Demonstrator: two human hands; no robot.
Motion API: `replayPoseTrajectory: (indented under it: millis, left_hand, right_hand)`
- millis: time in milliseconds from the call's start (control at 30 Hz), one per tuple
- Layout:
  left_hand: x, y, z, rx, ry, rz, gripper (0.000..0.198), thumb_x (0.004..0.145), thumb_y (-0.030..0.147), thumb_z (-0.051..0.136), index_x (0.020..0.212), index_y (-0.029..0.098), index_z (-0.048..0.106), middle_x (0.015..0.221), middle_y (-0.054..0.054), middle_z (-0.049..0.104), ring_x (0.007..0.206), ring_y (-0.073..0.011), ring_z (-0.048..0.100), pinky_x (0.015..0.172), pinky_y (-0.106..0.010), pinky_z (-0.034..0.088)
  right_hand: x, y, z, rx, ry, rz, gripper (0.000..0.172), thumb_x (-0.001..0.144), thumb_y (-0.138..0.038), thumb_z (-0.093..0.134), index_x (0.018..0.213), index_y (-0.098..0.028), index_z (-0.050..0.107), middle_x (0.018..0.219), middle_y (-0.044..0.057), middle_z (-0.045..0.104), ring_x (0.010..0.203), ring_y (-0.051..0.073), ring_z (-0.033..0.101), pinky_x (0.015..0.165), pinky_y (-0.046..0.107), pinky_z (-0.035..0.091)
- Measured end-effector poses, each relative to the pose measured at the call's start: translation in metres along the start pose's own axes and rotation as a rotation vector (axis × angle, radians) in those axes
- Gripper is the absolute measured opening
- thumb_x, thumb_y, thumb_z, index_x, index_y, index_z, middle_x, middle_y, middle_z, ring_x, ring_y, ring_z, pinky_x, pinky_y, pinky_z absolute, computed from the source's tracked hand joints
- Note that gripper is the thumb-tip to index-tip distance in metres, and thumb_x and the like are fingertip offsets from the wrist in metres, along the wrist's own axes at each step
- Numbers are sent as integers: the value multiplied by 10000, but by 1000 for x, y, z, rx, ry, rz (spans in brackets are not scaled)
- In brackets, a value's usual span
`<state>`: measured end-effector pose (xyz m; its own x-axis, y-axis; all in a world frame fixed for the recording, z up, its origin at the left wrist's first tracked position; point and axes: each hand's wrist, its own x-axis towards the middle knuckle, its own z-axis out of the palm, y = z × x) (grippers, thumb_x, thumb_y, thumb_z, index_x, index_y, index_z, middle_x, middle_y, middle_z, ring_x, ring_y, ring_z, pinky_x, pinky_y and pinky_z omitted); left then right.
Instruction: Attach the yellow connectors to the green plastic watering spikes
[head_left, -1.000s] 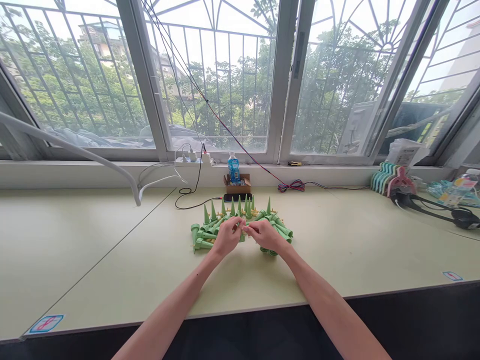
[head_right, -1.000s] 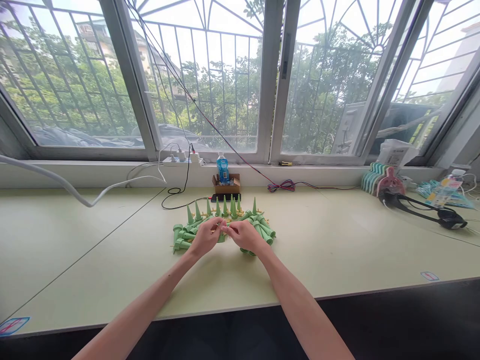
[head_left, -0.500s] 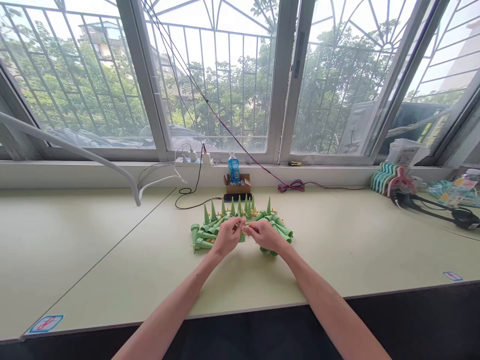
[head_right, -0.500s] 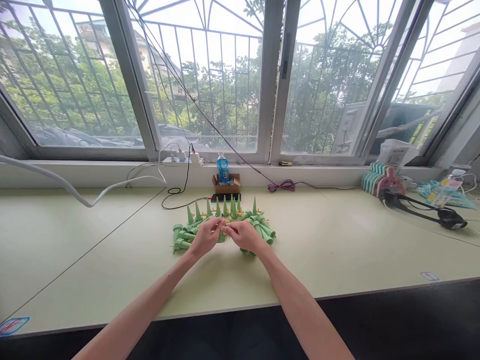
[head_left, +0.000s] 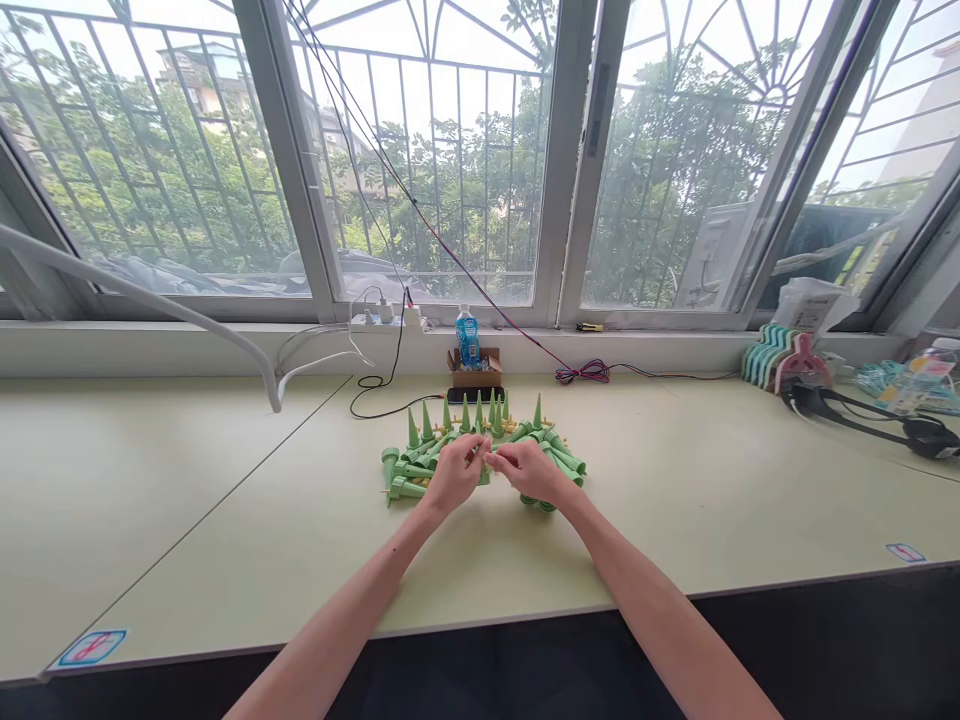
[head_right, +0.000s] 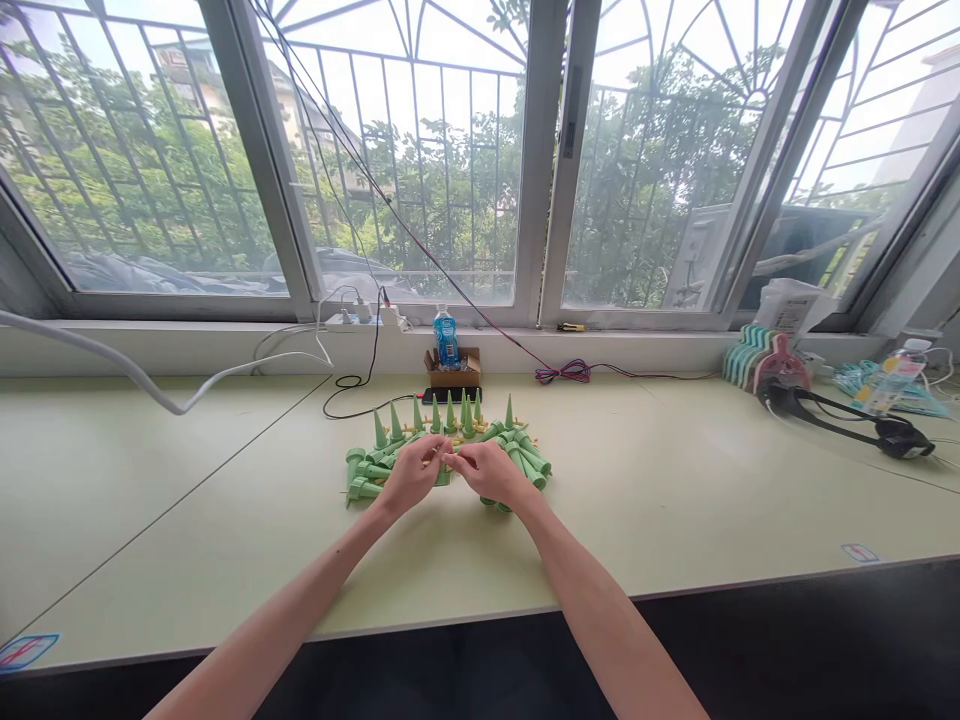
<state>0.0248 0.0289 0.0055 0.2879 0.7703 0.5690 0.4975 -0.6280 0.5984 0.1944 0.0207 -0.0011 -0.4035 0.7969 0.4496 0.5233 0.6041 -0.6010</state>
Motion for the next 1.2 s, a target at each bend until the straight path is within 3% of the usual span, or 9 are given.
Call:
replayPoseTrajectory:
  millis: [700, 1033, 1200]
  left_hand:
    - [-1, -2, 1, 9, -10, 3, 324, 922, 318, 408, 643, 179, 493, 661, -6, 538, 616, -128, 462, 567, -238, 344]
    - [-1, -2, 1, 6, 0, 5, 328, 932, 348, 407, 672, 176, 510, 687, -5, 563, 626, -124, 492, 589, -231, 377]
    - [-1, -2, 1, -6, 2, -16, 337, 934, 386, 403, 706, 173, 530, 701, -4, 569, 624, -122, 496, 592, -229, 390]
  right_hand:
    - [1, 1, 1, -2, -7, -12, 489, 942, -499, 369, 573, -179, 391, 537, -34, 347, 515, 92, 282, 512, 240, 258]
    - [1, 1, 1, 20, -5, -39, 432, 934, -442, 388, 590, -182, 372, 543, -43, 284, 524, 93, 249, 506, 239, 235]
    - [1, 4, 3, 12, 5, -36, 400, 932, -401, 403, 599, -179, 405, 536, -39, 346, 519, 92, 289, 511, 234, 260]
